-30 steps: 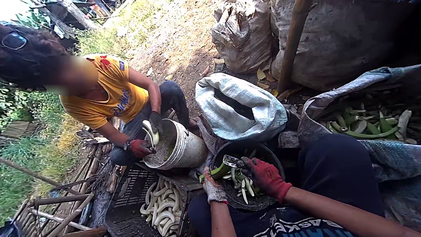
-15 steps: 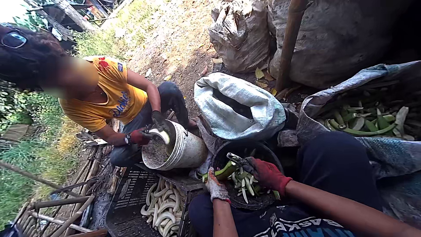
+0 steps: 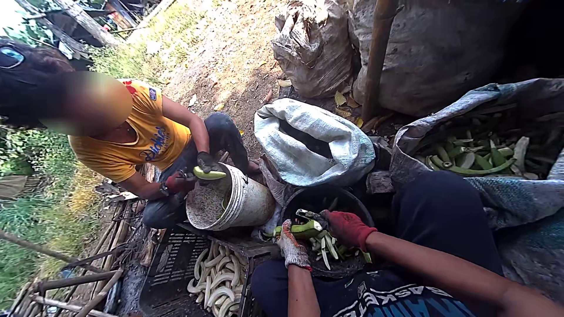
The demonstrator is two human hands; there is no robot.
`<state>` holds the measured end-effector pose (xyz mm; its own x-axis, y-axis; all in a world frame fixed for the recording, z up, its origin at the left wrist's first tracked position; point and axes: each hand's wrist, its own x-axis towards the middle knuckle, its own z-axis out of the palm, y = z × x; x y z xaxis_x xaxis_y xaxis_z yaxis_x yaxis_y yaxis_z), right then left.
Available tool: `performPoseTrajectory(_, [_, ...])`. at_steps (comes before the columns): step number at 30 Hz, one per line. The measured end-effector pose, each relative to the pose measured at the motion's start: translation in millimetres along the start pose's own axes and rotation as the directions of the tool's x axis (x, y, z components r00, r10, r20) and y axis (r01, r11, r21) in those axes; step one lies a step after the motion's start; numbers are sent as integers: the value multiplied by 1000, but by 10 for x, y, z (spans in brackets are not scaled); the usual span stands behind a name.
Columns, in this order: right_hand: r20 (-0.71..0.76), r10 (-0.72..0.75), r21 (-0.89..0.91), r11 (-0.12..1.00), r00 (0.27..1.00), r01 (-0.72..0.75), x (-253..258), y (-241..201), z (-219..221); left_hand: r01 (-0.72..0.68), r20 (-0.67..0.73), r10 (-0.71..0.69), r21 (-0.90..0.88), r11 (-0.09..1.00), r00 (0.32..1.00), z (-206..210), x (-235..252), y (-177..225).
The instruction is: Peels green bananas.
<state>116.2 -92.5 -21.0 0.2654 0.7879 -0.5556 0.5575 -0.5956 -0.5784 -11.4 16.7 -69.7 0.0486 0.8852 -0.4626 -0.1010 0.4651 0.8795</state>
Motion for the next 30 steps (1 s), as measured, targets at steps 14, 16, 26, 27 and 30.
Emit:
performPoseTrajectory(14, [-66, -424, -108, 903, 903, 416, -298, 241, 141, -18, 188, 55, -191, 981, 981, 78, 149, 92])
performPoseTrajectory(16, [-82, -428, -146, 899, 900, 414, -316, 231, 118, -74, 137, 92, -131, 989, 986, 126, 137, 143])
performPoseTrajectory(26, [12, -236, -109, 966, 972, 236, 6, 145, -19, 123, 555, -28, -136, 983, 831, 89, 35, 148])
performPoseTrajectory(27, [-9, -218, -109, 970, 976, 216, 58, 160, -42, 53, 583, -18, -43, 998, 812, 65, -20, 183])
performPoseTrajectory(30, [-31, -215, -140, 968, 976, 209, 138, 177, -108, -59, 236, -138, 671, 739, 962, 610, -665, 765])
